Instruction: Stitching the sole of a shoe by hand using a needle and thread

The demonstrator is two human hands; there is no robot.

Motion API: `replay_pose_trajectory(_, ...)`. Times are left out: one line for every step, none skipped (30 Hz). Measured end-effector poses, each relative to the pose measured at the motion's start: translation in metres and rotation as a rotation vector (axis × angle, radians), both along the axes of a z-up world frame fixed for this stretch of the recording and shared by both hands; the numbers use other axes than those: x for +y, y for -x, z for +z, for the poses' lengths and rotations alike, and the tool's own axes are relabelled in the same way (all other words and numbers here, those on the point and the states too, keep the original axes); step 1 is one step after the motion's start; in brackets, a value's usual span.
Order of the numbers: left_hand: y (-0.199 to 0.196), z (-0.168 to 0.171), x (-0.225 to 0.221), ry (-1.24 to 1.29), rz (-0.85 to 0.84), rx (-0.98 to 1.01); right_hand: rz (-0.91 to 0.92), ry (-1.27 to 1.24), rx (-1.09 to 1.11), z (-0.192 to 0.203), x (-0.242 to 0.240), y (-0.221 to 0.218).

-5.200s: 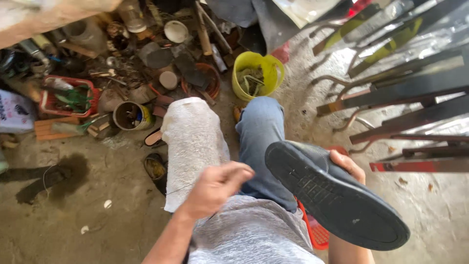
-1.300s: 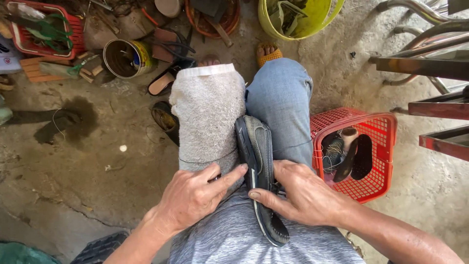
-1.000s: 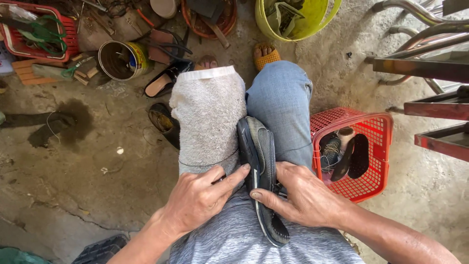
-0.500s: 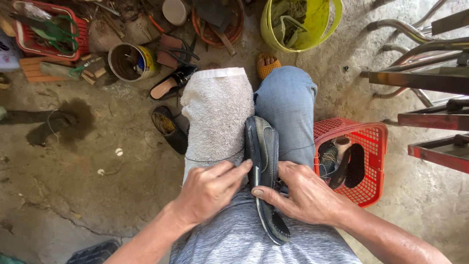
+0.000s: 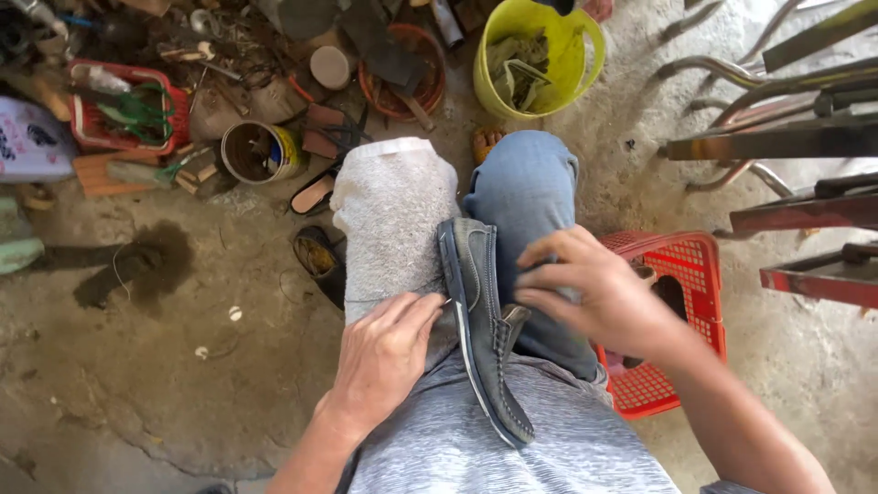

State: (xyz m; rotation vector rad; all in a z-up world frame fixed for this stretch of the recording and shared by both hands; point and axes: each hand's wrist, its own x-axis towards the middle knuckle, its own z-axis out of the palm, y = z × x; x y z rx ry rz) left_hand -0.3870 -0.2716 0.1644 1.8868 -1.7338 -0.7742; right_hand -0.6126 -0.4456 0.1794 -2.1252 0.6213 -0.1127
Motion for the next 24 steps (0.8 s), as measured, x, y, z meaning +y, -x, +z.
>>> replay_pose_trajectory(0.003,0.001,0.001,0.003,0.002,0.017,-0.048,-0.3,0.004,0.011,-0.004,0.004)
replay_pose_trajectory(0.006,0.003,0.002,0.001,0.016,0.015,-0.033,-0.302,0.005,0.013,-0.004,0.013)
replay_pose_trajectory(0.007,0.004,0.001,-0.004,0.007,0.022,-0.211,-0.648,-0.155,0.014,-0.004,0.021)
replay_pose_trajectory(0.008,0.005,0.0,-0.008,-0.002,0.028,-0.394,-0.994,-0.315,0.016,-0.004,0.029)
replay_pose_trajectory(0.011,0.003,0.0,-0.006,0.014,0.021,-0.375,-0.996,-0.313,0.008,-0.002,0.032)
replay_pose_trajectory(0.014,0.001,0.0,-0.015,0.007,0.005,-0.438,-1.016,-0.417,0.001,0.0,0.035)
replay_pose_trajectory(0.014,0.0,0.001,-0.026,0.006,-0.017,-0.493,-1.041,-0.525,-0.009,0.002,0.035)
replay_pose_trajectory(0.016,-0.001,0.001,-0.028,0.027,-0.032,-0.467,-1.051,-0.526,-0.013,0.005,0.026)
replay_pose_trajectory(0.018,-0.002,0.001,0.003,0.032,-0.021,-0.554,-0.872,-0.233,-0.017,0.009,0.017)
replay_pose_trajectory(0.02,-0.003,0.001,0.034,0.037,-0.011,-0.622,-0.681,0.056,-0.022,0.013,0.008)
replay_pose_trajectory(0.021,-0.004,0.002,0.028,0.055,-0.026,-0.599,-0.69,0.05,-0.034,0.019,0.008)
replay_pose_trajectory(0.022,-0.005,0.002,0.02,0.051,-0.053,-0.533,-0.643,0.086,-0.047,0.023,0.009)
replay_pose_trajectory(0.024,-0.007,0.002,0.014,0.045,-0.076,-0.469,-0.592,0.122,-0.06,0.029,0.01)
replay_pose_trajectory(0.023,-0.006,0.004,0.01,0.061,-0.088,-0.45,-0.596,0.116,-0.054,0.027,0.001)
replay_pose_trajectory(0.022,-0.006,0.003,0.006,0.047,-0.073,-0.44,-0.652,0.115,-0.047,0.025,-0.008)
replay_pose_trajectory(0.021,-0.005,0.003,0.001,0.034,-0.059,-0.431,-0.707,0.115,-0.039,0.022,-0.016)
replay_pose_trajectory(0.022,-0.006,0.004,0.003,0.043,-0.065,-0.42,-0.705,0.111,-0.044,0.022,-0.014)
replay_pose_trajectory(0.023,-0.007,0.005,0.005,0.021,-0.097,-0.412,-0.751,0.102,-0.049,0.022,-0.013)
replay_pose_trajectory(0.024,-0.008,0.005,0.007,-0.004,-0.127,-0.409,-0.797,0.093,-0.053,0.022,-0.01)
replay_pose_trajectory(0.024,-0.009,0.004,0.009,0.001,-0.132,-0.402,-0.796,0.09,-0.057,0.02,-0.01)
replay_pose_trajectory(0.024,-0.01,0.003,0.004,-0.011,-0.143,-0.394,-0.811,0.09,-0.06,0.02,-0.009)
replay_pose_trajectory(0.024,-0.011,0.002,0.0,-0.022,-0.154,-0.385,-0.826,0.09,-0.063,0.018,-0.008)
replay_pose_trajectory(0.025,-0.008,0.0,-0.004,-0.02,-0.159,-0.381,-0.83,0.087,-0.061,0.016,-0.009)
replay_pose_trajectory(0.025,-0.006,-0.003,0.011,-0.028,-0.223,-0.339,-0.896,0.069,-0.06,0.013,-0.011)
